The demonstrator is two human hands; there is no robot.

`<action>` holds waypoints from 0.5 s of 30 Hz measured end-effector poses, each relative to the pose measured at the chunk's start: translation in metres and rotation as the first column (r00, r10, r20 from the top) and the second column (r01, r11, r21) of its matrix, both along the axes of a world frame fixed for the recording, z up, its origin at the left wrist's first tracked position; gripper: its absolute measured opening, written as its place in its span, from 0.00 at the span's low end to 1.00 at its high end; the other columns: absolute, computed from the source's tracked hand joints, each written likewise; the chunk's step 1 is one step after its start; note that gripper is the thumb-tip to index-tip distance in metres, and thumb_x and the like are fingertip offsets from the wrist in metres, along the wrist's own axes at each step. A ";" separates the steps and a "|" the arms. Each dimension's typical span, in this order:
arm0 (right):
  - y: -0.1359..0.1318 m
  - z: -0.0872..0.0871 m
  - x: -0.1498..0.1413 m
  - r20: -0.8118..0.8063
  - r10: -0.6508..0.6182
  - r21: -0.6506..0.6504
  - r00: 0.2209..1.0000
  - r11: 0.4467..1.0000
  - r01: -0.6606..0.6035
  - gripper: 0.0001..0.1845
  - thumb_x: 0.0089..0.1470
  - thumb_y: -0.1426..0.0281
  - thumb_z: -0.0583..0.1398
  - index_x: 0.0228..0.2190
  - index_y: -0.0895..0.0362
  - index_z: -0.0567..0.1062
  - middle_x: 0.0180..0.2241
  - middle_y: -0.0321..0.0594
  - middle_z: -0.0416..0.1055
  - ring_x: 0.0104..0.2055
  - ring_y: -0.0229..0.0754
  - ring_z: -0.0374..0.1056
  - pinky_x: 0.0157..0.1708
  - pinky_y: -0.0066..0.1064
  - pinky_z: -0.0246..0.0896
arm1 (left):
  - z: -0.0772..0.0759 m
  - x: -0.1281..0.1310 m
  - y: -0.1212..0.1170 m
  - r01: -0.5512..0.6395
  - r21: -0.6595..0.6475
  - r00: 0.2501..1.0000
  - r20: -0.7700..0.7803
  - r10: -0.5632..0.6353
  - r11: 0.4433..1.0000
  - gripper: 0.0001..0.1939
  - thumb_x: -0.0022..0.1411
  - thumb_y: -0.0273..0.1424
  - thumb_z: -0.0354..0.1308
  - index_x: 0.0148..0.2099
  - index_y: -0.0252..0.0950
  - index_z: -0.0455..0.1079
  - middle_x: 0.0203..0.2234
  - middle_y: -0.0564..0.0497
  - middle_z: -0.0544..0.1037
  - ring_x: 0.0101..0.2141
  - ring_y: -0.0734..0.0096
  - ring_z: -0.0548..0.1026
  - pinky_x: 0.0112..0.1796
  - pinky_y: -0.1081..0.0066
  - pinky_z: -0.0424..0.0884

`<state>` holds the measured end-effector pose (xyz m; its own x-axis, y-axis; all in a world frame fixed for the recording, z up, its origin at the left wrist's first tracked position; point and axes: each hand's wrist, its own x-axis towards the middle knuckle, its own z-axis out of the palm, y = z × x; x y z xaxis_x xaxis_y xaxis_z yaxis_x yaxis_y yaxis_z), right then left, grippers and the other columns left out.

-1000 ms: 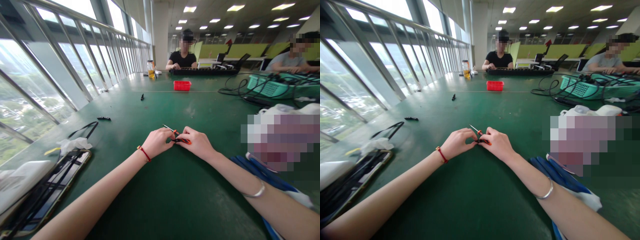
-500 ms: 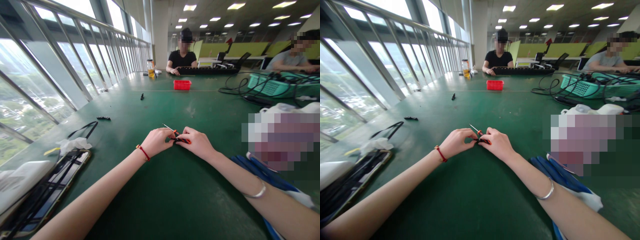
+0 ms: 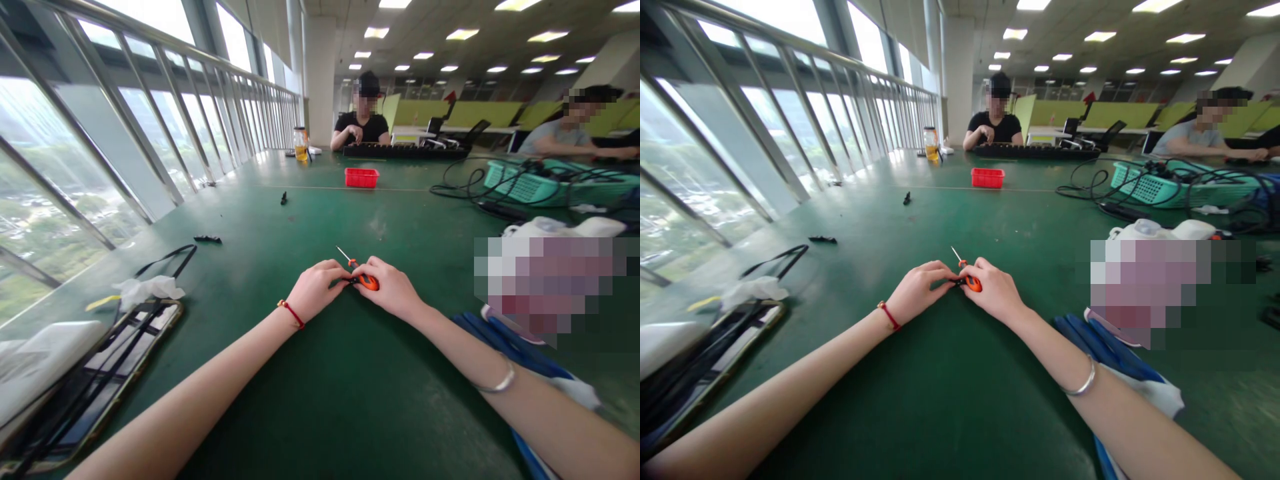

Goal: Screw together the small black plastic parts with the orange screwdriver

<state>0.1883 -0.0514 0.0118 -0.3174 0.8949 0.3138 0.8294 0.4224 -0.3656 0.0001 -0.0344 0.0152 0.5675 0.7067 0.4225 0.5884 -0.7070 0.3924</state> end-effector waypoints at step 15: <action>-0.010 -0.002 -0.005 -0.206 -0.034 0.232 0.978 0.969 0.083 0.07 0.52 0.66 0.59 0.34 0.52 0.77 0.30 0.35 0.64 0.30 0.34 0.65 0.28 0.25 0.57 | 0.004 0.005 -0.009 -0.146 0.234 0.985 0.125 0.119 0.961 0.05 0.58 0.29 0.57 0.33 0.36 0.74 0.31 0.50 0.77 0.34 0.68 0.71 0.37 0.68 0.69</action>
<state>0.1829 -0.0613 0.0102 -0.1758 0.8015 0.5715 0.7759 0.4702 -0.4207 0.0051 -0.0434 0.0196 0.4168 0.6418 0.6437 0.6465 -0.7071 0.2864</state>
